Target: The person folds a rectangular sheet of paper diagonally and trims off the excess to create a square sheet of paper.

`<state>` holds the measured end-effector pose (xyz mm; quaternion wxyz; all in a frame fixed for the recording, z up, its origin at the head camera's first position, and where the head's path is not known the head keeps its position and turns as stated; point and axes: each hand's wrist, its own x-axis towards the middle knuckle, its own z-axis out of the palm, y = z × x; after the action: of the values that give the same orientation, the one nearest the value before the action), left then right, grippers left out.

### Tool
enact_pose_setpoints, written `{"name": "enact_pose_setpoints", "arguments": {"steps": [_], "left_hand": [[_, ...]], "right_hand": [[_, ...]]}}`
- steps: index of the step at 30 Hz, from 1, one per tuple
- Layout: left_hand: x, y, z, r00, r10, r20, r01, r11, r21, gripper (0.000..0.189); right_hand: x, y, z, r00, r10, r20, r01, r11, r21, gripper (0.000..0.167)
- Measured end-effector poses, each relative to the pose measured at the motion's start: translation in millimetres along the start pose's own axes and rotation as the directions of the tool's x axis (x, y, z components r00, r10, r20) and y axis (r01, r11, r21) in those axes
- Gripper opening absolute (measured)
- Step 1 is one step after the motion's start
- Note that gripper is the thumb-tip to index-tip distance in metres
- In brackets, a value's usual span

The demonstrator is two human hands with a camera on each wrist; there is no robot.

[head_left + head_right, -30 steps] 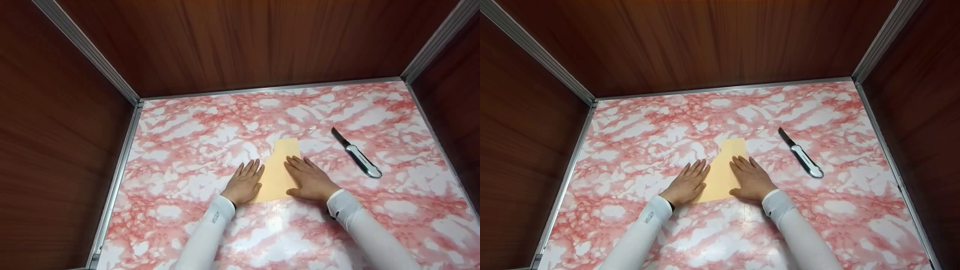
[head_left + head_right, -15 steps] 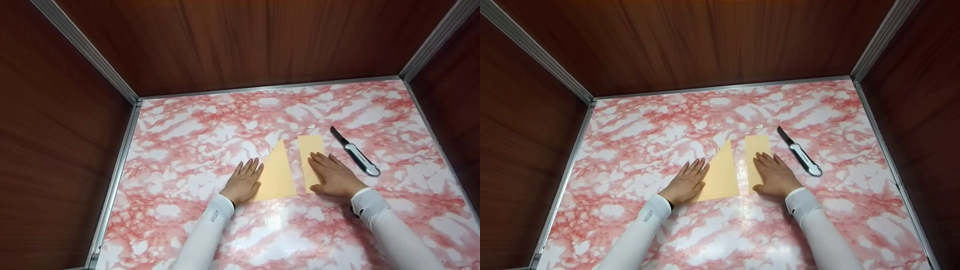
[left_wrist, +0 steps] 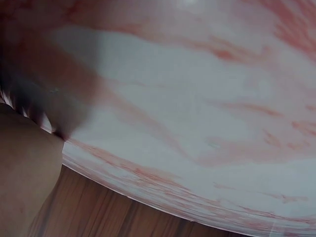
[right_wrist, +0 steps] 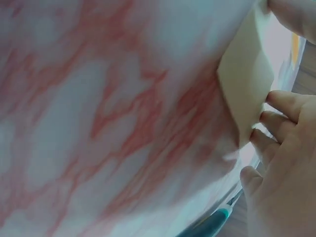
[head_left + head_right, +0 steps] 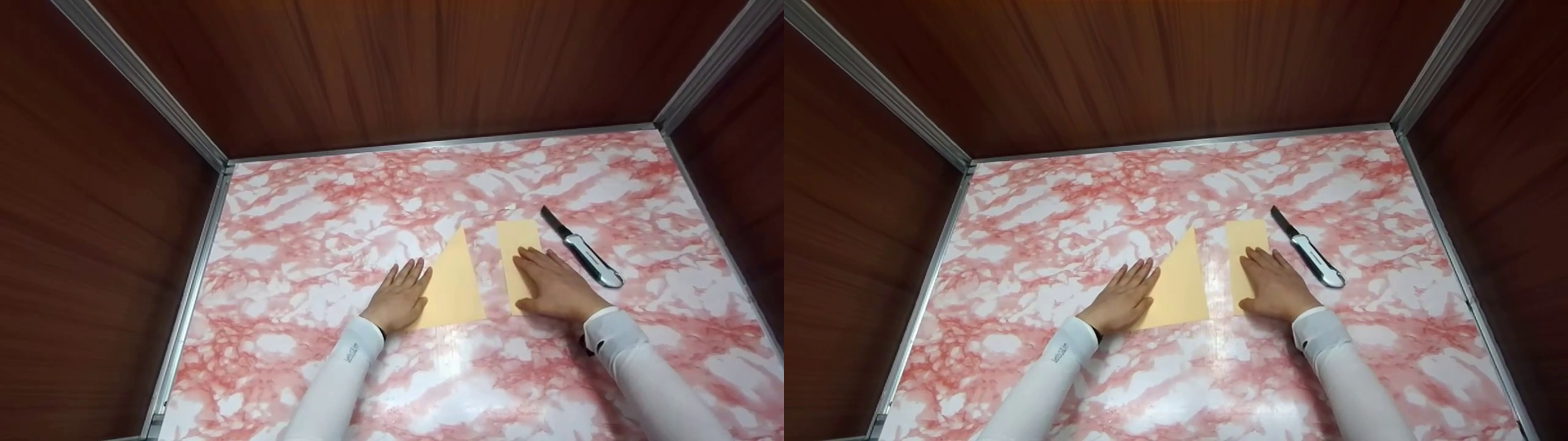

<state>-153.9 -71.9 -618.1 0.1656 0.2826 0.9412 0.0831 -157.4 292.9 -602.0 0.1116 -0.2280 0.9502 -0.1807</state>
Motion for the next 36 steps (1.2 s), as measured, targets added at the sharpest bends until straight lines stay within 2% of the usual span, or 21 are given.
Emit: {"name": "enact_pose_setpoints", "arguments": {"steps": [3,5,7,10,17,21,23,25,26,29,31,32,36], "left_hand": [[0.6,-0.2,1.6,1.0,0.002,-0.004,-0.002,1.0,0.003,0.062],[0.7,-0.6,2.5,1.0,-0.001,-0.008,0.001,1.0,0.005,0.062],[1.2,-1.0,3.5,1.0,-0.006,-0.005,0.006,1.0,0.012,0.062],[0.9,-1.0,3.1,1.0,-0.005,-0.01,0.005,1.0,0.005,0.063],[1.8,0.3,2.4,1.0,-0.007,0.001,0.007,1.0,0.009,0.062],[2.1,1.1,2.3,1.0,-0.016,0.0,0.016,0.999,0.033,0.062],[1.9,3.2,0.9,1.0,-0.018,-0.003,0.018,0.999,0.036,0.062],[1.6,5.4,-0.8,1.0,-0.023,-0.01,0.023,0.999,0.029,0.062],[1.7,6.3,-1.4,1.0,-0.026,-0.01,0.026,0.999,0.027,0.062],[1.3,8.7,-3.0,0.999,-0.033,-0.013,0.033,0.999,0.003,0.061],[1.0,10.0,-3.7,0.999,-0.035,-0.022,0.034,0.999,-0.022,0.06],[0.6,10.7,-4.5,0.999,-0.034,-0.027,0.033,0.999,-0.04,0.06],[0.2,13.7,-7.5,0.999,-0.029,-0.042,0.023,0.988,-0.152,0.062]], "right_hand": [[2.1,-12.4,3.6,0.992,-0.01,-0.126,0.015,0.999,0.041,0.075],[6.4,-24.1,8.1,0.976,-0.027,-0.218,0.042,0.997,0.066,0.062],[12.3,-37.8,13.7,0.96,-0.034,-0.276,0.061,0.994,0.091,0.053],[22.3,-57.8,22.4,0.957,-0.024,-0.289,0.062,0.991,0.122,0.045],[37.5,-82.7,36.9,0.965,0.015,-0.26,0.032,0.984,0.174,0.05],[41.1,-91.3,39.7,0.958,0.081,-0.276,-0.004,0.963,0.269,0.054],[42.3,-95.1,40.0,0.95,0.139,-0.278,-0.037,0.939,0.343,0.058],[44.2,-98.7,39.8,0.943,0.206,-0.263,-0.071,0.892,0.446,0.063],[45.7,-100.2,39.7,0.939,0.24,-0.247,-0.084,0.855,0.512,0.066],[50.9,-103.5,38.9,0.921,0.335,-0.201,-0.109,0.714,0.692,0.075],[54.3,-105.8,38.6,0.905,0.388,-0.173,-0.112,0.61,0.784,0.078],[55.8,-106.8,38.6,0.897,0.41,-0.165,-0.109,0.567,0.816,0.078],[58.9,-111.5,37.0,0.865,0.473,-0.167,-0.069,0.443,0.894,0.066]]}}
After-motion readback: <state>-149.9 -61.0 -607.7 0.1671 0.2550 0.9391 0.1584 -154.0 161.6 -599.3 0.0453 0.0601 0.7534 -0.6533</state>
